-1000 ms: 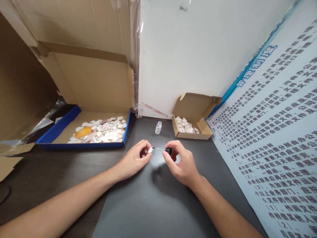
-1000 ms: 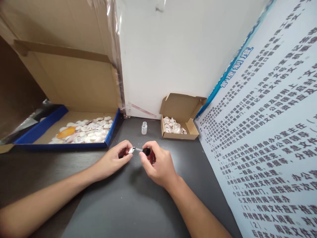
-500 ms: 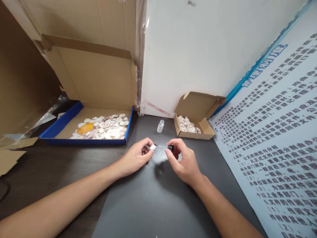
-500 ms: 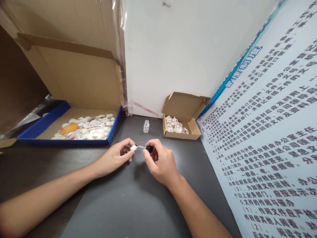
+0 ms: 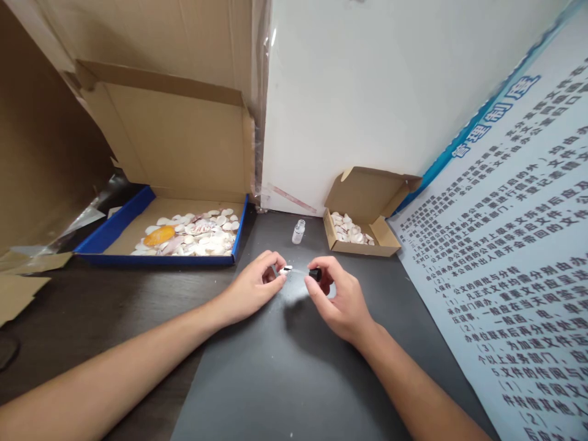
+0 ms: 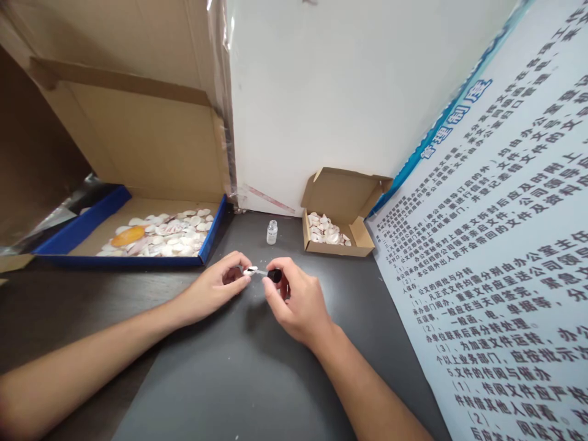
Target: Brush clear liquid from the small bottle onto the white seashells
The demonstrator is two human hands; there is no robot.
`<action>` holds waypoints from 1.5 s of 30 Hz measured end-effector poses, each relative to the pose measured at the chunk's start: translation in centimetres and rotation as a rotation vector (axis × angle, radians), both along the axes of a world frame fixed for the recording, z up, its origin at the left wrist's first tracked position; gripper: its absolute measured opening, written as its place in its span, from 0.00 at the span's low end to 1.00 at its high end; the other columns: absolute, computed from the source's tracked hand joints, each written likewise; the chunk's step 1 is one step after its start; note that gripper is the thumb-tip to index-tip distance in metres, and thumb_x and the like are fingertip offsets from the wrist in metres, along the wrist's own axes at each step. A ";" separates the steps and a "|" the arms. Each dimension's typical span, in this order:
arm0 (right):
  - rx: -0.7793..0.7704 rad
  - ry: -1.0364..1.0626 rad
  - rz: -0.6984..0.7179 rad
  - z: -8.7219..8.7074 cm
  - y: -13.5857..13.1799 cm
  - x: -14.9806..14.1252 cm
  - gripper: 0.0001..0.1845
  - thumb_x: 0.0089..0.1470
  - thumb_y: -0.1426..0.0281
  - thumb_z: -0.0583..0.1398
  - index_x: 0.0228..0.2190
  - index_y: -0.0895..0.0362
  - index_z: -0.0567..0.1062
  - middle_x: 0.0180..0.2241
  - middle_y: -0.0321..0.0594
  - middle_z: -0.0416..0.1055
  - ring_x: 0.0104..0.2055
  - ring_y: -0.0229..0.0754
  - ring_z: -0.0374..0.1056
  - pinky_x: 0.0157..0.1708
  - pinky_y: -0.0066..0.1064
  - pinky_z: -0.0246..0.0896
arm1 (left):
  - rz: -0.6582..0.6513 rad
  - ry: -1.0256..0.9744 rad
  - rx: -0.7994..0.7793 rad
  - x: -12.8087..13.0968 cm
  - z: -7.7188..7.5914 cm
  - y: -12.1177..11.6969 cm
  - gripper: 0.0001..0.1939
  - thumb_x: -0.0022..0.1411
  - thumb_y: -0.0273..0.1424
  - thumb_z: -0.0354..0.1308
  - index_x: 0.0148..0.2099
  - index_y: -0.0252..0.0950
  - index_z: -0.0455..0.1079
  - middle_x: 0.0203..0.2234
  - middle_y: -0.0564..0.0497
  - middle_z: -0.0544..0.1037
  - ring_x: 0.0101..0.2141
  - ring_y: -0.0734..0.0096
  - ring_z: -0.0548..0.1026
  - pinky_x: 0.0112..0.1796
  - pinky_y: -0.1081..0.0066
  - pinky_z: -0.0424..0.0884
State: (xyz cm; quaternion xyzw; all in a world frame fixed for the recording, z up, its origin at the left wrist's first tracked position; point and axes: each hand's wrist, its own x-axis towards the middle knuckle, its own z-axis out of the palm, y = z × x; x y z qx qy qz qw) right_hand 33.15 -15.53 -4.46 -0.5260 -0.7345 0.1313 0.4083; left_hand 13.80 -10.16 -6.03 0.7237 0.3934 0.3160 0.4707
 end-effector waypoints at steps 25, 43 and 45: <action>0.043 0.011 -0.013 0.0 -0.1 -0.3 0.07 0.59 0.68 0.57 0.40 0.55 0.71 0.26 0.33 0.69 0.24 0.34 0.64 0.28 0.26 0.62 | -0.063 -0.154 -0.321 -0.1 -0.2 0.5 0.18 0.59 0.46 0.57 0.36 0.36 0.61 0.20 0.61 0.59 0.20 0.83 0.54 0.21 0.78 0.51; 0.057 0.017 -0.151 -0.4 0.2 0.0 0.07 0.59 0.64 0.58 0.37 0.54 0.70 0.22 0.32 0.67 0.23 0.36 0.64 0.27 0.26 0.60 | -0.047 -0.171 -0.357 0.0 0.8 0.1 0.19 0.58 0.46 0.60 0.37 0.34 0.65 0.19 0.60 0.59 0.20 0.82 0.54 0.23 0.77 0.50; 0.012 -0.008 -0.193 -0.4 0.4 0.1 0.07 0.59 0.64 0.58 0.36 0.55 0.70 0.21 0.31 0.66 0.22 0.36 0.64 0.26 0.27 0.59 | -0.035 -0.171 -0.307 0.0 0.7 0.0 0.18 0.57 0.44 0.60 0.36 0.34 0.66 0.20 0.60 0.60 0.21 0.81 0.55 0.24 0.77 0.51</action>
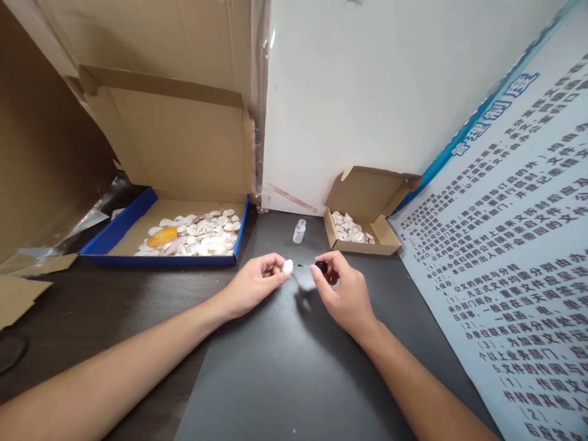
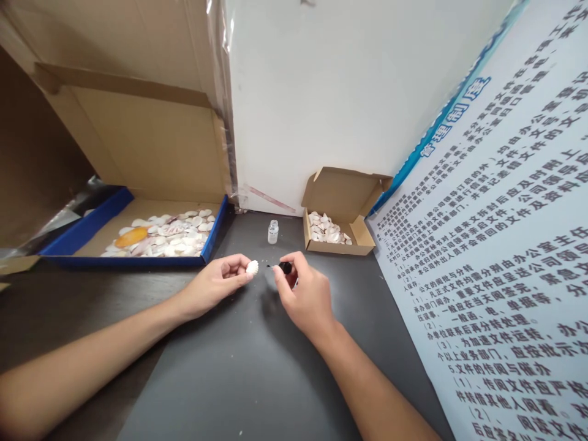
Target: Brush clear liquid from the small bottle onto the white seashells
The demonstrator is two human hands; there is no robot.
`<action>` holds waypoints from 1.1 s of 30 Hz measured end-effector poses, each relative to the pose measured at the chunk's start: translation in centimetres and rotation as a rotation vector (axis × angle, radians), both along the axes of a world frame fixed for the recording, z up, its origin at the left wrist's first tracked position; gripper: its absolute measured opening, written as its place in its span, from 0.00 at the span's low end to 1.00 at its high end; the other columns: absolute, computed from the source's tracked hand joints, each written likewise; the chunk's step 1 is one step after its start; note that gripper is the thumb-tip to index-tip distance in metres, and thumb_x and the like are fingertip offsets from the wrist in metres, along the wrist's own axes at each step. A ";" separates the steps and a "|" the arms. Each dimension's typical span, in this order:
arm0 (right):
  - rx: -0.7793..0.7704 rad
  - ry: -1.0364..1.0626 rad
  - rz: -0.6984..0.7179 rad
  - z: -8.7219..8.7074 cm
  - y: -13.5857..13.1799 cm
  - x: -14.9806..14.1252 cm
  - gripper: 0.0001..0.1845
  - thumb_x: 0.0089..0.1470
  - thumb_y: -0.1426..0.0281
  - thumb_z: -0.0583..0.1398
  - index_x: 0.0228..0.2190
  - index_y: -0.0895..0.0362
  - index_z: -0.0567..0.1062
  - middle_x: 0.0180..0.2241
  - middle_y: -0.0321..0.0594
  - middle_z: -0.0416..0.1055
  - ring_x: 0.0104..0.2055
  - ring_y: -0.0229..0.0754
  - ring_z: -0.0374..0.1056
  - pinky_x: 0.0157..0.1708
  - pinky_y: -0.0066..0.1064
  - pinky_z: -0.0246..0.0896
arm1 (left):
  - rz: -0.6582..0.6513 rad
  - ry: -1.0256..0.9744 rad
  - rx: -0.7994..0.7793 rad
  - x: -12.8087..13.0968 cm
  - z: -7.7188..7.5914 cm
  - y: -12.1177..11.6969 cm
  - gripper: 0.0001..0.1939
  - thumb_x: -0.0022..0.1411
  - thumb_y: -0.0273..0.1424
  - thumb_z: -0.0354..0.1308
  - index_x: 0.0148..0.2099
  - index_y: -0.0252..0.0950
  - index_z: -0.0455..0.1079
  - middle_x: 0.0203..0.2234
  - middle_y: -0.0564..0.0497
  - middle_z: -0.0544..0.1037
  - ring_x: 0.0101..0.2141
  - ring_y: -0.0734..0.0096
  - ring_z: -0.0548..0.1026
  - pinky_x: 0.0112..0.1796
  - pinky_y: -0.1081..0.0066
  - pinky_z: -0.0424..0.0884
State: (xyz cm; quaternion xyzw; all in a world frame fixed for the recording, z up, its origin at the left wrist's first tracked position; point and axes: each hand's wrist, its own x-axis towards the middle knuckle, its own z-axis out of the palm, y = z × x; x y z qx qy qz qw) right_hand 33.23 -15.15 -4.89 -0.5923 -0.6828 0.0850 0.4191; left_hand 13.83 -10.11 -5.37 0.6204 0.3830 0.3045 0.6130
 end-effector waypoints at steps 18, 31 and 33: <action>-0.107 0.363 0.239 -0.3 0.1 0.1 0.08 0.62 0.63 0.56 0.39 0.54 0.68 0.21 0.29 0.62 0.21 0.34 0.62 0.23 0.25 0.59 | 0.002 0.022 0.086 0.1 -0.1 -0.3 0.13 0.59 0.38 0.58 0.36 0.32 0.65 0.23 0.59 0.62 0.23 0.81 0.58 0.26 0.77 0.55; 0.037 0.205 0.157 0.0 -0.2 -0.3 0.06 0.59 0.69 0.59 0.39 0.54 0.67 0.20 0.26 0.58 0.20 0.32 0.57 0.22 0.23 0.57 | -0.001 0.000 0.033 0.1 -0.3 -0.2 0.13 0.62 0.41 0.56 0.36 0.35 0.62 0.24 0.59 0.63 0.20 0.83 0.53 0.22 0.77 0.51; 0.090 0.175 0.128 0.2 -0.4 -0.3 0.06 0.59 0.69 0.60 0.39 0.53 0.67 0.21 0.26 0.58 0.21 0.32 0.57 0.23 0.22 0.57 | -0.001 0.000 0.025 0.1 -0.4 -0.1 0.14 0.62 0.41 0.56 0.37 0.35 0.62 0.23 0.59 0.63 0.20 0.83 0.53 0.22 0.77 0.50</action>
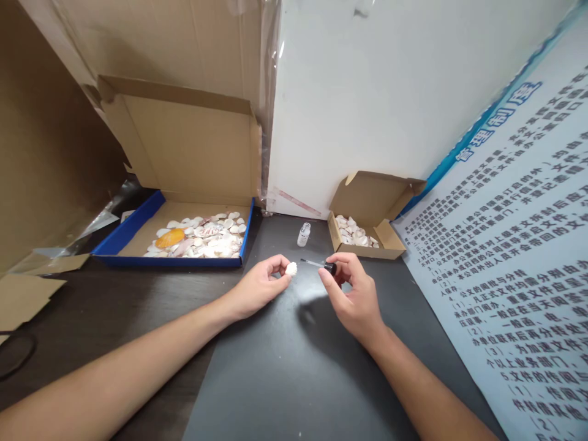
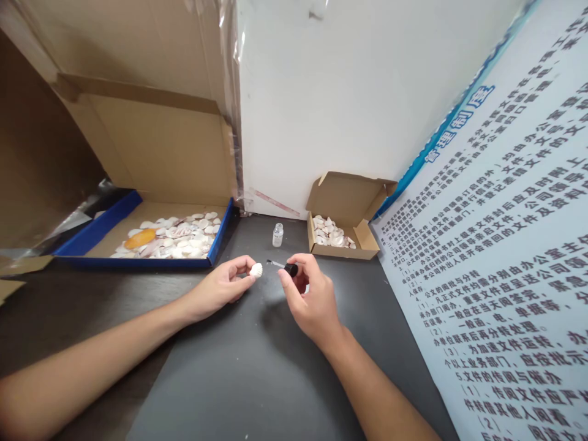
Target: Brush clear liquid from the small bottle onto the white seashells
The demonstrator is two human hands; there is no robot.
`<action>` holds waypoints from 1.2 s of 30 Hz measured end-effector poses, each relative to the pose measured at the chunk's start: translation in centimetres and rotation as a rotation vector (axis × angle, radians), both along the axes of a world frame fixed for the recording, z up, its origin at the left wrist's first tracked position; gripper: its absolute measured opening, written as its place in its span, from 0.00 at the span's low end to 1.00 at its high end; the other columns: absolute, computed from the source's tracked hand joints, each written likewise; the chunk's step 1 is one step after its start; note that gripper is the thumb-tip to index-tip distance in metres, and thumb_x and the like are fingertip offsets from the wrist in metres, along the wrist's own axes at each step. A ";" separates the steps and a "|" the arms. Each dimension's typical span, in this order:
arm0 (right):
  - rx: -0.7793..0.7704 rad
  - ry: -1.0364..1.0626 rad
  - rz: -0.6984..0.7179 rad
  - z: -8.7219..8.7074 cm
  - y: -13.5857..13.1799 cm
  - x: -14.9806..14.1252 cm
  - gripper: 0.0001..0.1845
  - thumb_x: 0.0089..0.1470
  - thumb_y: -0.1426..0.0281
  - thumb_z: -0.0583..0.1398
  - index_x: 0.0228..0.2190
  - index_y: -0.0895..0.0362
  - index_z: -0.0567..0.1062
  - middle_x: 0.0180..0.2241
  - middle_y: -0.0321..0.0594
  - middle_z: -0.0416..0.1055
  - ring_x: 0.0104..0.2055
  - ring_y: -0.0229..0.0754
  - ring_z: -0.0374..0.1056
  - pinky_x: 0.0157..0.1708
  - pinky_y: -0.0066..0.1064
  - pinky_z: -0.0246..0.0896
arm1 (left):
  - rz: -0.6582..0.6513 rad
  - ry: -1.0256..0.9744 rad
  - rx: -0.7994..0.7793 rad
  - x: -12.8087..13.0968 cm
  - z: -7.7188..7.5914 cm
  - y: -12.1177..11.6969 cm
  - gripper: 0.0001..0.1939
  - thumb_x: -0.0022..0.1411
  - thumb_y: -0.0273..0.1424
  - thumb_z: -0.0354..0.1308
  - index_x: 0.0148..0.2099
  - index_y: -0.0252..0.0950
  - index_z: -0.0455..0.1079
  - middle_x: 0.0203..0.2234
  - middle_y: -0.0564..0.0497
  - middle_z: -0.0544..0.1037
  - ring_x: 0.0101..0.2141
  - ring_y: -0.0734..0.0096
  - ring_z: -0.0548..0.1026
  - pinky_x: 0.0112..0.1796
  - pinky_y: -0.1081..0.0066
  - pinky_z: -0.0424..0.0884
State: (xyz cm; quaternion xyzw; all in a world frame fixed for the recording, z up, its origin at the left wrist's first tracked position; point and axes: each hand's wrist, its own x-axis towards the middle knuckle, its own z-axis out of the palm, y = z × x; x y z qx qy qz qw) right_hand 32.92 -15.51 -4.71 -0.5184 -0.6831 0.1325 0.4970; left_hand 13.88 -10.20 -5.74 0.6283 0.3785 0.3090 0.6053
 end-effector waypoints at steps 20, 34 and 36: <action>0.134 -0.208 0.035 0.6 -0.5 -0.4 0.06 0.59 0.71 0.59 0.40 0.54 0.69 0.28 0.32 0.69 0.24 0.32 0.63 0.28 0.24 0.61 | -0.006 -0.103 -0.122 -0.2 0.5 0.2 0.19 0.56 0.44 0.63 0.37 0.35 0.64 0.16 0.64 0.55 0.16 0.86 0.48 0.18 0.78 0.44; 0.029 -0.303 -0.048 0.2 -0.3 -0.2 0.05 0.60 0.70 0.58 0.40 0.54 0.71 0.30 0.34 0.72 0.27 0.35 0.66 0.28 0.28 0.60 | -0.016 -0.173 -0.276 -0.4 0.5 0.2 0.11 0.61 0.37 0.56 0.36 0.36 0.61 0.25 0.57 0.71 0.12 0.88 0.57 0.13 0.82 0.45; 0.051 -0.299 -0.020 0.3 -0.4 -0.3 0.05 0.60 0.71 0.58 0.40 0.54 0.70 0.31 0.35 0.72 0.27 0.35 0.66 0.30 0.28 0.61 | -0.011 -0.175 -0.282 -0.4 0.5 0.2 0.11 0.60 0.38 0.57 0.36 0.36 0.61 0.25 0.57 0.71 0.11 0.88 0.57 0.12 0.82 0.44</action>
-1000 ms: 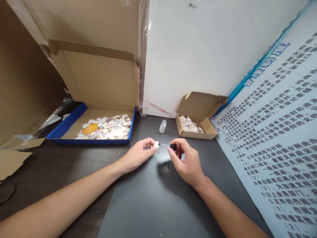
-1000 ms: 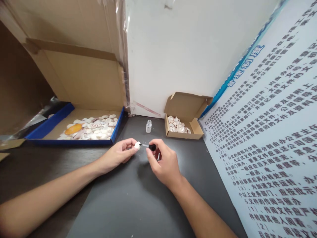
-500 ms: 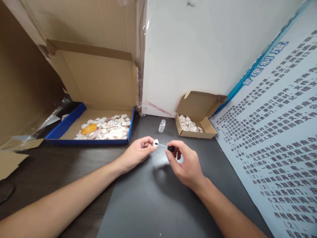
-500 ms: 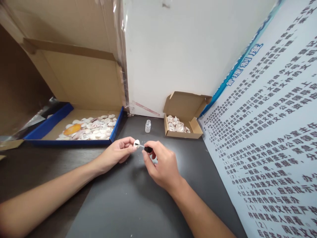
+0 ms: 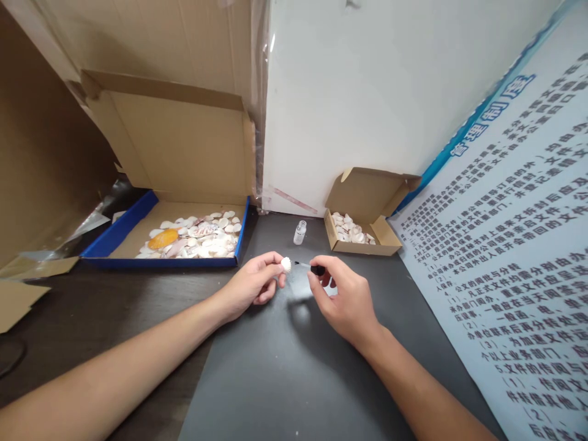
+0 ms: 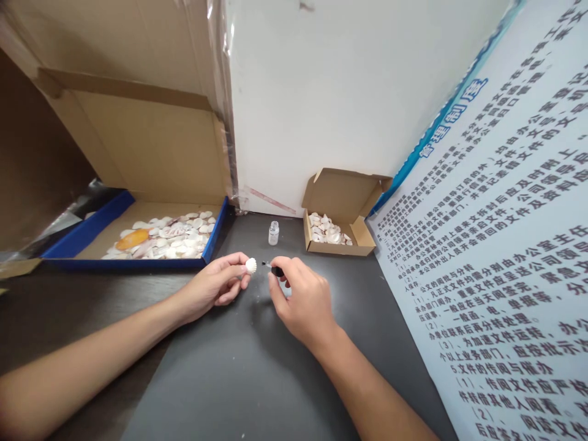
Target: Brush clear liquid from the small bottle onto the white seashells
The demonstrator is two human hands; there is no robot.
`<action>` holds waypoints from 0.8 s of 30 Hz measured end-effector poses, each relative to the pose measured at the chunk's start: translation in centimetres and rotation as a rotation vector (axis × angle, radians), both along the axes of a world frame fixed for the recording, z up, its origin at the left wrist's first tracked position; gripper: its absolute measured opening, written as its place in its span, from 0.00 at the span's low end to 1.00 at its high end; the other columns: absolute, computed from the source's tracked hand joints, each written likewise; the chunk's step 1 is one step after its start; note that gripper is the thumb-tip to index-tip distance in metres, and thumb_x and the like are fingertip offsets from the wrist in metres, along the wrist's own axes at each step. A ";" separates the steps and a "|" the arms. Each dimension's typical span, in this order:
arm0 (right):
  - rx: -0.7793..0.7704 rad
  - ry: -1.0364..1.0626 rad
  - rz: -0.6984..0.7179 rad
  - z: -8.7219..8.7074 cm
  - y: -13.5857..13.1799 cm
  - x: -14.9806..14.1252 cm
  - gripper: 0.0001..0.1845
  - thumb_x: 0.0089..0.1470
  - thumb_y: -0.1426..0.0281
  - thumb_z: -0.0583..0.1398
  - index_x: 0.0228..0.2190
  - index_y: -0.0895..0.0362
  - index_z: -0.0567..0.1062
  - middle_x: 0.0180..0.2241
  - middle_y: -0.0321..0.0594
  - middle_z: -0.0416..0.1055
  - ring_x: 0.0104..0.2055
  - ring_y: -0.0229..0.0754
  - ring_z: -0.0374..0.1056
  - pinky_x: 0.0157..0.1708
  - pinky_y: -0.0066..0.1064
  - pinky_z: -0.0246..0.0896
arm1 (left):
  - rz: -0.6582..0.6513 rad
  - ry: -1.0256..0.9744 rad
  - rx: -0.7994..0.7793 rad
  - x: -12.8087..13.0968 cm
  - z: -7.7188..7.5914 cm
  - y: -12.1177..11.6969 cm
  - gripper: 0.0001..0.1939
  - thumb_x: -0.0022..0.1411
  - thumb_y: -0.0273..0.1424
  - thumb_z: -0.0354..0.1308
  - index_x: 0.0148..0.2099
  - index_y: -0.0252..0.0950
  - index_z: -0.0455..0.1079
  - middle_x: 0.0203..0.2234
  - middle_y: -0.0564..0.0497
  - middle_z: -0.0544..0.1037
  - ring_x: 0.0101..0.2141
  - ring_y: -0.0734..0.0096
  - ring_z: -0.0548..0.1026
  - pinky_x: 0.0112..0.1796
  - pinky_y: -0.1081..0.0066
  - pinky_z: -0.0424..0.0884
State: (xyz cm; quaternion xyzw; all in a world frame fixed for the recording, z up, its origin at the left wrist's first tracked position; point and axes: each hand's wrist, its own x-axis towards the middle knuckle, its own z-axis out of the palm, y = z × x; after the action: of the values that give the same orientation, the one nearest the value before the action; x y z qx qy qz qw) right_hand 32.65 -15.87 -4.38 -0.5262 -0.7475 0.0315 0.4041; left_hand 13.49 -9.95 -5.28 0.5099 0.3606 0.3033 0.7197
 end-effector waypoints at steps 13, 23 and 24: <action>0.039 0.196 0.135 -0.1 0.2 0.0 0.04 0.60 0.71 0.58 0.39 0.53 0.70 0.30 0.35 0.69 0.26 0.34 0.64 0.29 0.28 0.63 | 0.005 -0.147 -0.122 -0.3 -0.1 0.4 0.12 0.59 0.35 0.63 0.35 0.34 0.64 0.17 0.62 0.57 0.15 0.88 0.49 0.18 0.80 0.42; -0.018 0.194 0.096 -0.4 0.3 0.2 0.05 0.60 0.70 0.58 0.39 0.54 0.71 0.30 0.35 0.70 0.26 0.35 0.64 0.28 0.28 0.63 | 0.001 -0.201 -0.188 -0.3 -0.2 0.4 0.11 0.59 0.32 0.63 0.35 0.33 0.63 0.18 0.62 0.55 0.16 0.88 0.51 0.18 0.81 0.45; -0.030 0.174 0.075 -0.3 0.3 0.2 0.05 0.60 0.71 0.58 0.39 0.54 0.71 0.30 0.35 0.70 0.26 0.34 0.64 0.28 0.28 0.62 | -0.001 -0.203 -0.187 -0.3 -0.2 0.5 0.11 0.59 0.32 0.63 0.35 0.33 0.64 0.18 0.62 0.55 0.16 0.88 0.51 0.18 0.81 0.45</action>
State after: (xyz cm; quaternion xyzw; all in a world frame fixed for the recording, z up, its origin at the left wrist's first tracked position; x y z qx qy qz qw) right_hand 32.80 -15.60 -4.69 -0.4993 -0.7282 0.1031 0.4580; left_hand 13.21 -9.50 -5.53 0.4077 0.3123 0.3181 0.7969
